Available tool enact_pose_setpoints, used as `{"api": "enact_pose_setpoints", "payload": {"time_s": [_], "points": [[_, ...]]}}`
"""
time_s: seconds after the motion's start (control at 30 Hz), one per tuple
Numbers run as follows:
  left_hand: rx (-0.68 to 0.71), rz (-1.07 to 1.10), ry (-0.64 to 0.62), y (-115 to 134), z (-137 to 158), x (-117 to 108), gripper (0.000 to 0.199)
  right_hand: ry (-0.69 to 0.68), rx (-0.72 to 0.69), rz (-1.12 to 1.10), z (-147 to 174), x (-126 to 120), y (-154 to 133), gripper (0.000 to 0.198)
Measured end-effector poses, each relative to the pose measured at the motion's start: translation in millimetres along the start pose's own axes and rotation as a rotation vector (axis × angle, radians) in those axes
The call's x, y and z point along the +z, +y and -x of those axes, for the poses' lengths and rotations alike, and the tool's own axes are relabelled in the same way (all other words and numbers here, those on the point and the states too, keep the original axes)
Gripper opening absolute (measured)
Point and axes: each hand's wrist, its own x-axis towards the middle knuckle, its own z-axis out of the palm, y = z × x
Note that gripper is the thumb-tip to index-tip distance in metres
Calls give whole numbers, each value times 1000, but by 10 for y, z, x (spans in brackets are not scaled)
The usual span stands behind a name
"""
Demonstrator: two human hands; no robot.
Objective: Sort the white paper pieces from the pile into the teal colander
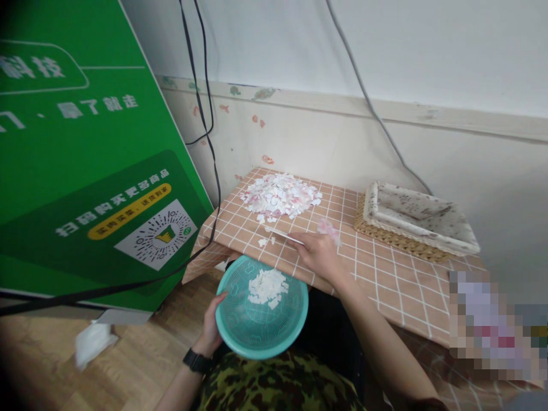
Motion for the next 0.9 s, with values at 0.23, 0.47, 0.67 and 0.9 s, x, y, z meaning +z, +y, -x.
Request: {"api": "enact_pose_setpoints", "payload": {"time_s": [0.23,0.47,0.67,0.9], "points": [[7,-7,6,4,10,10,23,7,147,-54,-146,52,-2,23],[16,-6,4,10,14,4,19,-133,43,-179,-222,31,120,26],[6,-11,15,-2,-4,-10,21,-61,82,-154,-247,-13,126,20],[-7,-1,17,-3,-4,0,20,-90,91,-108,-261,76,14,22]]}}
